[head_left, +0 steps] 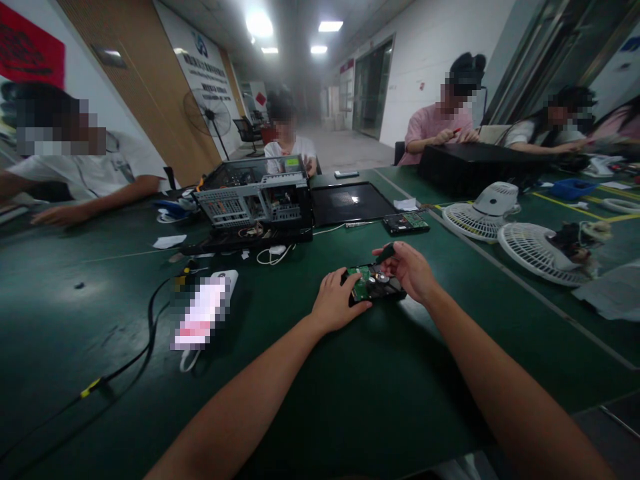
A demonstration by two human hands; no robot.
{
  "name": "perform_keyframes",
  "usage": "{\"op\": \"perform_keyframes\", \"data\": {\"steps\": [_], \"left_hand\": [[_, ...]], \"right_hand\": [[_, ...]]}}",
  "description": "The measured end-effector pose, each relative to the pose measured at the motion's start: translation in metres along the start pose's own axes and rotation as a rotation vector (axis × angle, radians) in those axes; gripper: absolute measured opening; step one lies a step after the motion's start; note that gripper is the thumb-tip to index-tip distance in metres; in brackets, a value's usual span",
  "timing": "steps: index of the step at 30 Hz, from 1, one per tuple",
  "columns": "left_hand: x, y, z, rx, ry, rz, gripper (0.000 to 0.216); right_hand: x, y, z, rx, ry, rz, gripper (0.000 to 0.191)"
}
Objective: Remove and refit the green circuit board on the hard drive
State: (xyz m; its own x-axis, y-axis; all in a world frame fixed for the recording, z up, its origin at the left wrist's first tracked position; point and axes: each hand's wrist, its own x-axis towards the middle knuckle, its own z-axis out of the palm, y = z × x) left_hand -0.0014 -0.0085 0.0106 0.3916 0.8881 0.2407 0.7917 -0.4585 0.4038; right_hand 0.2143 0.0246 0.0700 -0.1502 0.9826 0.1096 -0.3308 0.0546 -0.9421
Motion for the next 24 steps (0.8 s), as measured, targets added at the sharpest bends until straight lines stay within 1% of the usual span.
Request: {"op": "perform_keyframes", "data": {"steps": [4, 10, 16, 21, 24], "left_hand": [[0.0001, -0.0009, 0.0011, -0.010, 0.008, 0.001, 0.074], [0.0003, -0.0013, 0.0010, -0.004, 0.007, 0.010, 0.074], [0.0005, 0.0002, -0.0017, 0.005, -0.009, 0.004, 0.074], [0.0002, 0.0009, -0.0024, 0.006, -0.012, 0.001, 0.074], [-0.0001, 0.0007, -0.0009, 0.006, -0.003, 0.008, 0.074]], "right_hand": [[0.0013, -0.0004, -0.0005, 0.036, 0.011, 0.032, 0.030], [0.0006, -0.0013, -0.0008, -0.029, 0.027, 0.023, 0.034], [-0.0003, -0.0005, -0.0021, -0.040, -0.002, 0.003, 0.029], [0.0000, 0.0005, -0.0020, 0.016, -0.021, 0.032, 0.032], [0.0009, 0.0010, -0.0016, 0.045, -0.009, 0.049, 0.034]]}}
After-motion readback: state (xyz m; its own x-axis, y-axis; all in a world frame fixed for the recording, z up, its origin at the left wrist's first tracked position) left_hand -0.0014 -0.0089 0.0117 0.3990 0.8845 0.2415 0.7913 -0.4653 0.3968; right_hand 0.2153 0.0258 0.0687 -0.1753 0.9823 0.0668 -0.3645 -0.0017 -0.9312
